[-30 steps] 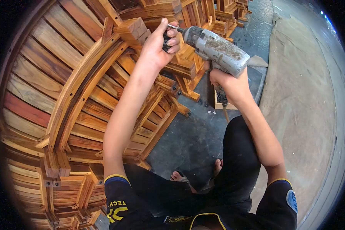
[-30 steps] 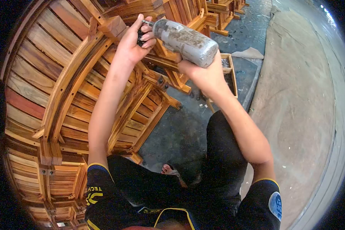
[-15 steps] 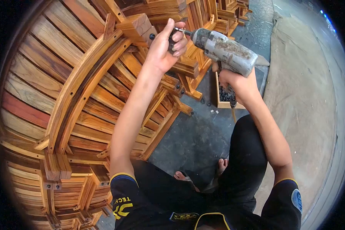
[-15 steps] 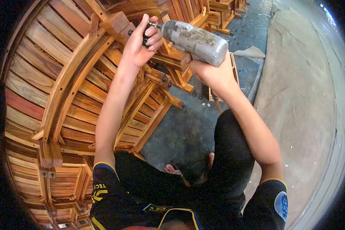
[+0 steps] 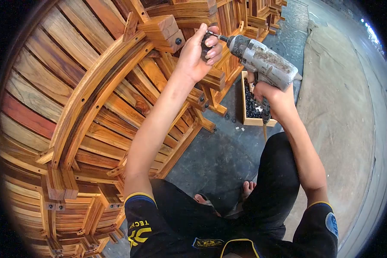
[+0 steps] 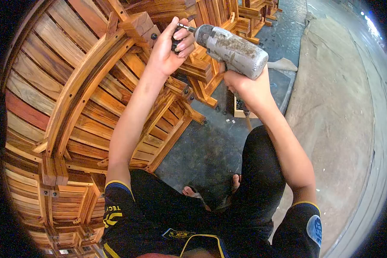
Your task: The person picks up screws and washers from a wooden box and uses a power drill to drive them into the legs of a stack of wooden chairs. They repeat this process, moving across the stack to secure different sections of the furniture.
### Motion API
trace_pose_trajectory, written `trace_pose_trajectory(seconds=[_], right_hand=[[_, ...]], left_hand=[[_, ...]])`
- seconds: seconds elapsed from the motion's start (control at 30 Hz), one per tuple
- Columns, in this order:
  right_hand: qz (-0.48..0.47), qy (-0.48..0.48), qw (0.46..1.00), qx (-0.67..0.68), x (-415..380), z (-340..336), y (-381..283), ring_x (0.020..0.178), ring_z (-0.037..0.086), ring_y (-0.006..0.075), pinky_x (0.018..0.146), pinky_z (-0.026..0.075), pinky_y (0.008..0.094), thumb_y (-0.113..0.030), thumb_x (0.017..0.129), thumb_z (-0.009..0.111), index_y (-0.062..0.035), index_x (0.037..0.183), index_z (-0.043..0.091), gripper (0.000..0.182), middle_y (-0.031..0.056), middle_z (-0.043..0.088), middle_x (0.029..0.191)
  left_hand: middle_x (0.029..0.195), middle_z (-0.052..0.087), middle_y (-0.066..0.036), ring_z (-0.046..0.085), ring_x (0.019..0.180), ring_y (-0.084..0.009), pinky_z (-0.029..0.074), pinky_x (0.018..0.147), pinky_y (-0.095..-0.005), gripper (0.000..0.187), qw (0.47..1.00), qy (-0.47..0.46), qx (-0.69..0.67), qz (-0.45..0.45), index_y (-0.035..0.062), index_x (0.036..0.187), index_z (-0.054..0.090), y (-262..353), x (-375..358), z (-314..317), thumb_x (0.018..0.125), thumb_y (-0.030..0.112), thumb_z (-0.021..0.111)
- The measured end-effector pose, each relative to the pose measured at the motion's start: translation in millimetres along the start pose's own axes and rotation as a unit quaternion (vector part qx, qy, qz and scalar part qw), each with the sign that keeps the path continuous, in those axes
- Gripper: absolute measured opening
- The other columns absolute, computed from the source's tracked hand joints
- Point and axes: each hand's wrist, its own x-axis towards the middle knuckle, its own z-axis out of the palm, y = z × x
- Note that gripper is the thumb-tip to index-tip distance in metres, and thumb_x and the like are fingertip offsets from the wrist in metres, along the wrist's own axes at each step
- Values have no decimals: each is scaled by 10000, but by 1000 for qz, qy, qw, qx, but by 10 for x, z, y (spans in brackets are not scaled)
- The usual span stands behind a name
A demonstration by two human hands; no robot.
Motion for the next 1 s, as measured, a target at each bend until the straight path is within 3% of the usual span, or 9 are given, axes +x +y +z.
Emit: trace_pose_trajectory(seconds=[0.07, 0.23, 0.3, 0.43, 0.5, 0.7, 0.87, 1.0], right_hand=[[-13, 12, 1000, -19, 5, -22, 22, 537, 504, 87, 449, 382, 239, 95, 636, 574, -4, 930, 593, 311, 21, 595, 726], [-2, 18, 999, -43, 23, -29, 43, 542, 508, 82, 455, 385, 235, 91, 635, 576, -4, 898, 596, 280, 16, 594, 721], [2, 28, 999, -44, 14, -44, 26, 540, 508, 83, 452, 384, 235, 91, 636, 571, -4, 890, 596, 273, 17, 593, 718], [0, 25, 1000, 3, 12, 3, 18, 527, 505, 94, 430, 373, 241, 95, 640, 551, -7, 914, 590, 294, 28, 593, 723], [10, 21, 999, 28, 20, 31, -8, 564, 494, 126, 443, 380, 240, 115, 574, 503, 26, 975, 571, 417, 65, 575, 778], [10, 19, 999, 50, 13, 25, -42, 553, 493, 136, 448, 382, 242, 116, 570, 488, 24, 1000, 564, 446, 74, 564, 788], [15, 2, 999, 49, 7, 17, -35, 521, 473, 132, 459, 376, 245, 75, 601, 483, 12, 968, 550, 379, 73, 554, 783], [31, 15, 996, 77, 28, -5, -51, 498, 447, 132, 462, 363, 253, 49, 588, 480, 9, 945, 527, 362, 74, 537, 783]], left_hand=[[611, 394, 54, 347, 480, -79, 264, 387, -215, 263, 1000, -1, 14, 2, 74, 980, 527, 8, -5, -20, 972, 324, 448], [614, 386, 55, 344, 481, -73, 261, 387, -210, 267, 995, 30, 98, -22, 64, 1021, 513, 122, -74, 16, 972, 318, 449], [617, 399, 36, 358, 483, -89, 255, 391, -222, 330, 989, 80, 111, -50, 31, 1071, 513, 134, -73, 74, 994, 323, 378], [616, 369, 59, 332, 477, -66, 256, 392, -206, 304, 992, 76, 87, -47, 42, 1122, 480, 73, -67, 188, 985, 305, 414], [614, 366, 61, 329, 473, -64, 256, 394, -203, 319, 995, 63, 69, -36, 32, 1137, 477, 74, -63, 200, 991, 303, 396], [613, 362, 64, 331, 473, -59, 264, 390, -200, 357, 998, 18, 58, -21, 11, 1175, 463, 97, -73, 227, 993, 308, 389], [614, 364, 62, 335, 468, -57, 263, 378, -206, 357, 998, 18, 47, -26, 11, 1128, 494, 62, -98, 230, 995, 320, 375], [640, 407, 30, 352, 476, -87, 264, 369, -229, 346, 988, 115, 14, -103, 29, 1051, 504, -100, -72, 87, 993, 326, 337]])
